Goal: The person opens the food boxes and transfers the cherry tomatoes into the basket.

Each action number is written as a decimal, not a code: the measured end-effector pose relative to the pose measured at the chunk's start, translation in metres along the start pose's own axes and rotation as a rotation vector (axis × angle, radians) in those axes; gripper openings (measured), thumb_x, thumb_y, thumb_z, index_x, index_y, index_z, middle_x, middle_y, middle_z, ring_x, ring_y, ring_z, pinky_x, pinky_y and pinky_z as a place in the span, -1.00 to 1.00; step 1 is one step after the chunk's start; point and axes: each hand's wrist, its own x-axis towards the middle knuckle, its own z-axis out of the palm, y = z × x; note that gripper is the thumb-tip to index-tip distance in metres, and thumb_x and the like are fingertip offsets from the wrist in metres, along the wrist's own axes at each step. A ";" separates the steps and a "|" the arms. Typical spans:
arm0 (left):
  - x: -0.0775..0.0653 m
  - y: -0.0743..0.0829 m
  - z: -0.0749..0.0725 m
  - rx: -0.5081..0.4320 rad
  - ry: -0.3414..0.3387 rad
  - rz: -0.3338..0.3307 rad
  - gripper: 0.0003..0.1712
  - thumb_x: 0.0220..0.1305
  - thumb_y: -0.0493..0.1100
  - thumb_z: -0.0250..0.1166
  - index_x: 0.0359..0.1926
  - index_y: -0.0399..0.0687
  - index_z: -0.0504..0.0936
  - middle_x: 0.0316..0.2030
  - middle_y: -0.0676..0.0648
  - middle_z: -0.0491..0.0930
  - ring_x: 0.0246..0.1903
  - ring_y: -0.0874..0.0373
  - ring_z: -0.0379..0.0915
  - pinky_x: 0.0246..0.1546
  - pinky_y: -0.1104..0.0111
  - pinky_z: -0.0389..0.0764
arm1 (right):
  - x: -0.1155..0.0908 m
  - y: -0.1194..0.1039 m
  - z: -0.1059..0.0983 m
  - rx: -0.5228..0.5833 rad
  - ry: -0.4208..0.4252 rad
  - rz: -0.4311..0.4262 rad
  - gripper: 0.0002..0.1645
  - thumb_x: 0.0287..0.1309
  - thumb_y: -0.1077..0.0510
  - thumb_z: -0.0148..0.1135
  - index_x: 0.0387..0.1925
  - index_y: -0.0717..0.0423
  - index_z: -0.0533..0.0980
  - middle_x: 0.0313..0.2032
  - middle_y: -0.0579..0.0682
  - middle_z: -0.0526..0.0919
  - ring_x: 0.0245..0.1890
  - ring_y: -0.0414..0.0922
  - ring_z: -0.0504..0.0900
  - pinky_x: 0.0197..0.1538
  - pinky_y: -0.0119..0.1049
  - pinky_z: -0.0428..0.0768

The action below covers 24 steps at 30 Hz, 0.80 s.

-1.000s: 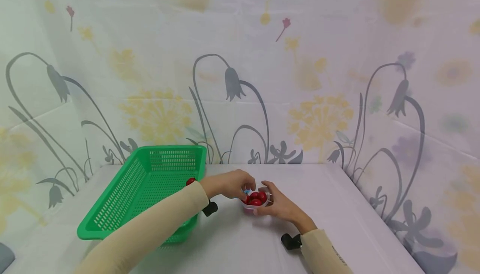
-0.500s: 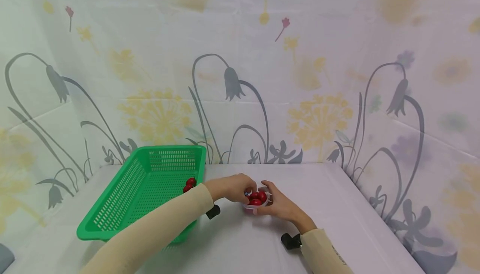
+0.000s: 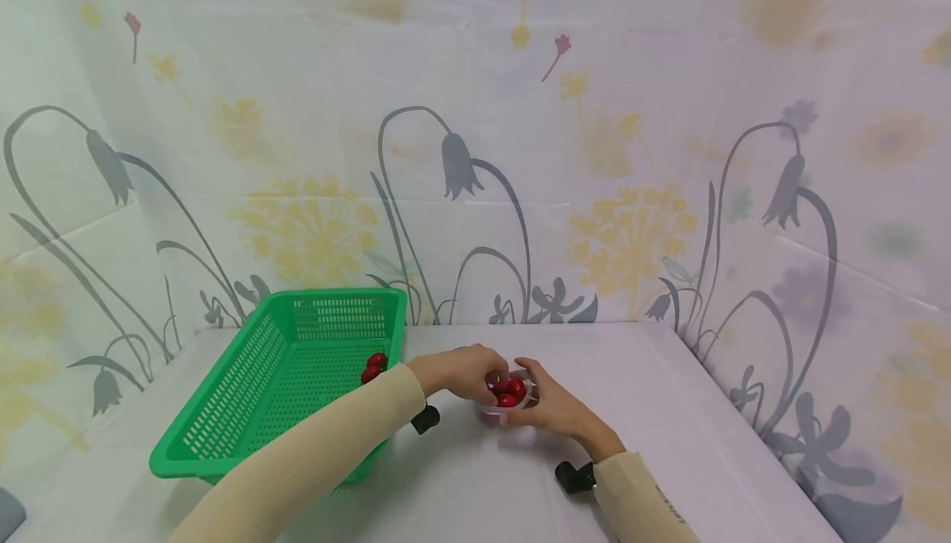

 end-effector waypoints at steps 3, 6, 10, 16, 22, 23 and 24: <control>-0.001 -0.002 0.000 -0.037 -0.010 -0.015 -0.83 0.11 -0.16 0.41 -0.24 0.00 0.65 -0.35 0.12 0.53 -0.34 0.27 0.43 -0.35 0.49 0.52 | 0.000 0.000 0.000 0.001 -0.005 -0.003 0.14 -0.06 -0.03 0.44 0.42 0.06 -0.03 0.31 0.09 0.24 0.27 0.20 0.30 0.19 0.06 0.40; -0.001 -0.004 0.000 -0.080 -0.020 -0.029 -0.87 0.12 -0.15 0.39 -0.28 0.01 0.66 -0.37 0.14 0.53 -0.34 0.26 0.43 -0.34 0.47 0.52 | 0.000 0.000 0.000 0.007 -0.013 -0.010 0.15 -0.04 -0.02 0.44 0.43 0.09 -0.06 0.32 0.09 0.26 0.27 0.18 0.31 0.20 0.04 0.39; -0.002 -0.006 -0.002 -0.135 -0.033 -0.031 -0.86 0.08 -0.16 0.42 -0.29 0.02 0.68 -0.35 0.13 0.54 -0.31 0.25 0.43 -0.29 0.44 0.53 | 0.000 -0.001 -0.001 0.005 -0.017 -0.015 0.15 -0.03 -0.02 0.43 0.43 0.10 -0.07 0.33 0.10 0.25 0.26 0.18 0.32 0.20 0.03 0.40; -0.004 -0.007 -0.004 -0.156 -0.042 -0.009 -0.84 0.03 -0.17 0.47 -0.32 0.04 0.70 -0.36 0.15 0.56 -0.30 0.26 0.44 -0.26 0.45 0.53 | 0.002 -0.001 -0.001 0.010 -0.021 -0.023 0.16 -0.03 -0.02 0.43 0.43 0.11 -0.08 0.34 0.13 0.24 0.26 0.18 0.32 0.20 0.04 0.39; -0.005 -0.009 -0.004 -0.169 -0.037 0.016 -0.86 0.02 -0.19 0.48 -0.35 0.04 0.70 -0.40 0.15 0.57 -0.32 0.27 0.44 -0.28 0.48 0.52 | 0.002 0.000 -0.001 0.013 -0.025 -0.024 0.16 -0.03 -0.02 0.43 0.43 0.12 -0.08 0.33 0.13 0.24 0.25 0.18 0.33 0.20 0.04 0.40; -0.005 -0.009 -0.004 -0.172 -0.037 0.018 -0.86 0.02 -0.19 0.48 -0.36 0.04 0.69 -0.40 0.16 0.58 -0.32 0.27 0.44 -0.28 0.48 0.52 | 0.001 -0.001 -0.001 0.014 -0.024 -0.023 0.15 -0.03 -0.02 0.43 0.43 0.12 -0.08 0.33 0.13 0.24 0.25 0.18 0.33 0.20 0.04 0.40; -0.005 -0.009 -0.004 -0.175 -0.036 0.019 -0.86 0.01 -0.20 0.48 -0.36 0.04 0.69 -0.40 0.16 0.58 -0.32 0.27 0.45 -0.28 0.47 0.52 | 0.001 0.000 -0.001 0.011 -0.022 -0.022 0.15 -0.03 -0.02 0.43 0.43 0.12 -0.08 0.33 0.13 0.25 0.24 0.18 0.34 0.20 0.04 0.40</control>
